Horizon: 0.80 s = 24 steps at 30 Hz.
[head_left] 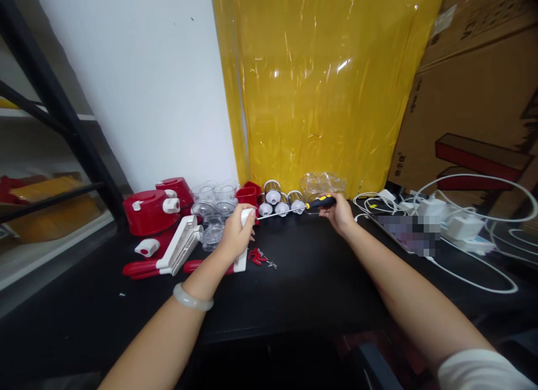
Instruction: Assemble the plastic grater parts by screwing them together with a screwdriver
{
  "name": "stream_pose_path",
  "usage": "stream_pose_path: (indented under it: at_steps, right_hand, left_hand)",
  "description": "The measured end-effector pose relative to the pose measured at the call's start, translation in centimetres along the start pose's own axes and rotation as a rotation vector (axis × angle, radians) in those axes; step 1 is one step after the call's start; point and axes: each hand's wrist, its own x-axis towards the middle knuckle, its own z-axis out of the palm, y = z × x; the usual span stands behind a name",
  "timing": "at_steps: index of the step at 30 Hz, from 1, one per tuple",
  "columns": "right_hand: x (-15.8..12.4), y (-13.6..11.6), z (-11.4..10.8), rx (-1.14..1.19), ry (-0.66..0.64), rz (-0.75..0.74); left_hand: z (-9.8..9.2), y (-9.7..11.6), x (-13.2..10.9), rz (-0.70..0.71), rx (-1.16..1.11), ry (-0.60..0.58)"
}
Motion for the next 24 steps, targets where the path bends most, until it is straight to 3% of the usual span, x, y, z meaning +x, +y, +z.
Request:
stream_pose_path:
  at_steps: [14,24]
  right_hand:
    - [0.33,0.67,-0.44,-0.067,-0.026,-0.19]
    - [-0.04,0.28,-0.24,-0.187,0.038,-0.243]
  left_hand:
    - [0.0,0.15,0.01,0.003,-0.006,0.017]
    - [-0.13,0.16,-0.1,0.033,0.04,0.013]
